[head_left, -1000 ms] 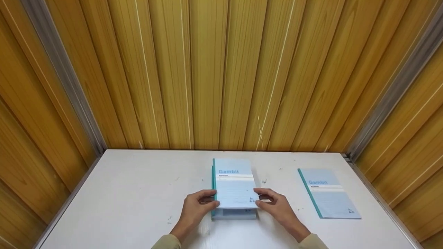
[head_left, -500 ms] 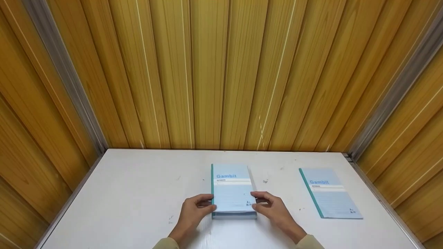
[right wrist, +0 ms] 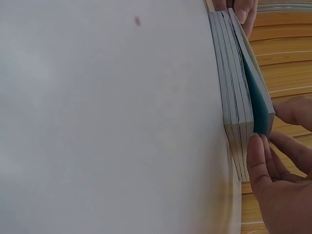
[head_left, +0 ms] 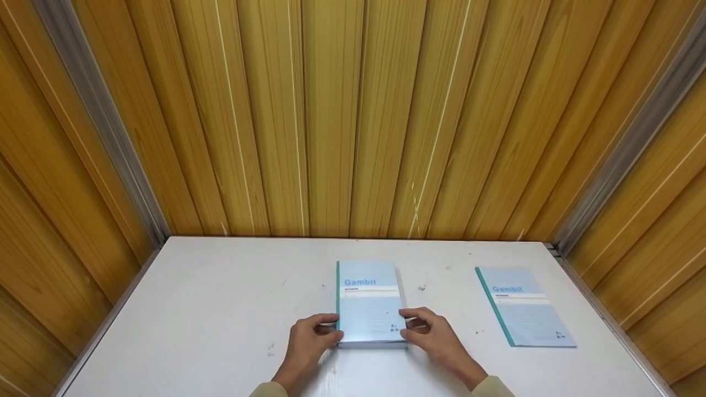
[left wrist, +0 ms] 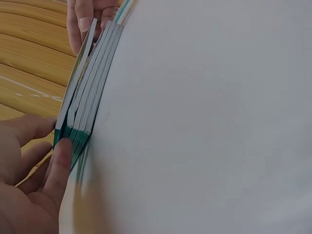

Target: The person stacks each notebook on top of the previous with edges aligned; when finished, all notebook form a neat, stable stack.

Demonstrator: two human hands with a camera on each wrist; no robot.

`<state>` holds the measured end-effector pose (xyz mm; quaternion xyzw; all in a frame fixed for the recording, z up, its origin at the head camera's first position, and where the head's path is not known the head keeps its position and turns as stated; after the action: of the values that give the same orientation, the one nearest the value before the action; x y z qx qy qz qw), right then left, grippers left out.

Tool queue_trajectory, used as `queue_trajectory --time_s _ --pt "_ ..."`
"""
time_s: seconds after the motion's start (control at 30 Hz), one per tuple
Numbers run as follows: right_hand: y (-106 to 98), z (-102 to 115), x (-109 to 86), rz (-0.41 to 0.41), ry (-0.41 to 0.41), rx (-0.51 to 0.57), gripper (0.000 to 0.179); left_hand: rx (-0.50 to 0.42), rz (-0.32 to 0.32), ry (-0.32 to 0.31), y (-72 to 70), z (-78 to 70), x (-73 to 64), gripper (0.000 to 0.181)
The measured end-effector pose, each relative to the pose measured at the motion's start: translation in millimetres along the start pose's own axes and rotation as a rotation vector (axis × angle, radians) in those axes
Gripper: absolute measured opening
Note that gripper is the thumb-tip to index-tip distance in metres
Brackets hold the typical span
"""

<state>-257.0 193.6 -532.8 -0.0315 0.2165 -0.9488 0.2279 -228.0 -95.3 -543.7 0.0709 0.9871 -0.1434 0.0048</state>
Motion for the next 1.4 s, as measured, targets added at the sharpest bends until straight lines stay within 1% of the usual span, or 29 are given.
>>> queue_trajectory --time_s 0.1,0.23,0.4,0.5,0.6,0.7,0.9,1.13,1.27,1.4 --pt "0.2 1.2 -1.2 0.002 -0.019 -0.011 0.045 0.023 -0.007 0.007 1.9 -0.5 -0.7 0.035" --pt "-0.1 1.1 -2.5 -0.001 -0.024 -0.017 0.046 0.051 -0.013 0.055 3.0 -1.8 -0.7 0.036" --pt "-2.5 -1.1 -3.7 -0.01 -0.029 -0.038 0.046 0.073 0.012 0.115 2.5 -1.6 -1.1 0.039" --pt "-3.8 -2.8 -3.4 -0.002 -0.036 -0.072 0.046 0.065 0.036 0.137 2.4 -0.5 -2.1 0.043" --pt "-4.3 -4.7 -3.3 0.03 -0.044 -0.09 0.049 0.056 0.063 0.148 3.3 1.1 -3.6 0.049" --pt "-3.9 -6.3 -4.2 0.072 -0.042 -0.079 0.056 0.066 0.08 0.148 4.3 2.5 -5.2 0.054" --pt "-2.7 -6.2 -6.4 0.126 -0.028 -0.06 0.066 0.092 0.077 0.133 4.4 2.2 -6.5 0.056" --pt "-2.4 -6.0 -7.0 0.13 -0.044 -0.094 0.065 0.126 0.061 0.156 5.0 2.8 -7.1 0.055" --pt "-3.2 -6.6 -6.9 0.131 -0.039 -0.103 0.066 0.116 0.068 0.142 5.9 2.8 -7.1 0.056" --pt "-4.3 -6.8 -7.3 0.14 -0.043 -0.109 0.066 0.127 0.076 0.159 6.3 2.8 -7.2 0.058"
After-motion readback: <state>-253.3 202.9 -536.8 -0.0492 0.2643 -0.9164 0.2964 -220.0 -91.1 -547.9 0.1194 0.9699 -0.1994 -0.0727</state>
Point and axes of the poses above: each hand's wrist, its own x-axis towards the middle knuckle, its own y-axis out of the palm, z = x × y, the point moved 2 cm from there along x, towards the middle knuckle, and after that the axes turned 11 degrees about z, right-handed, at the moved point
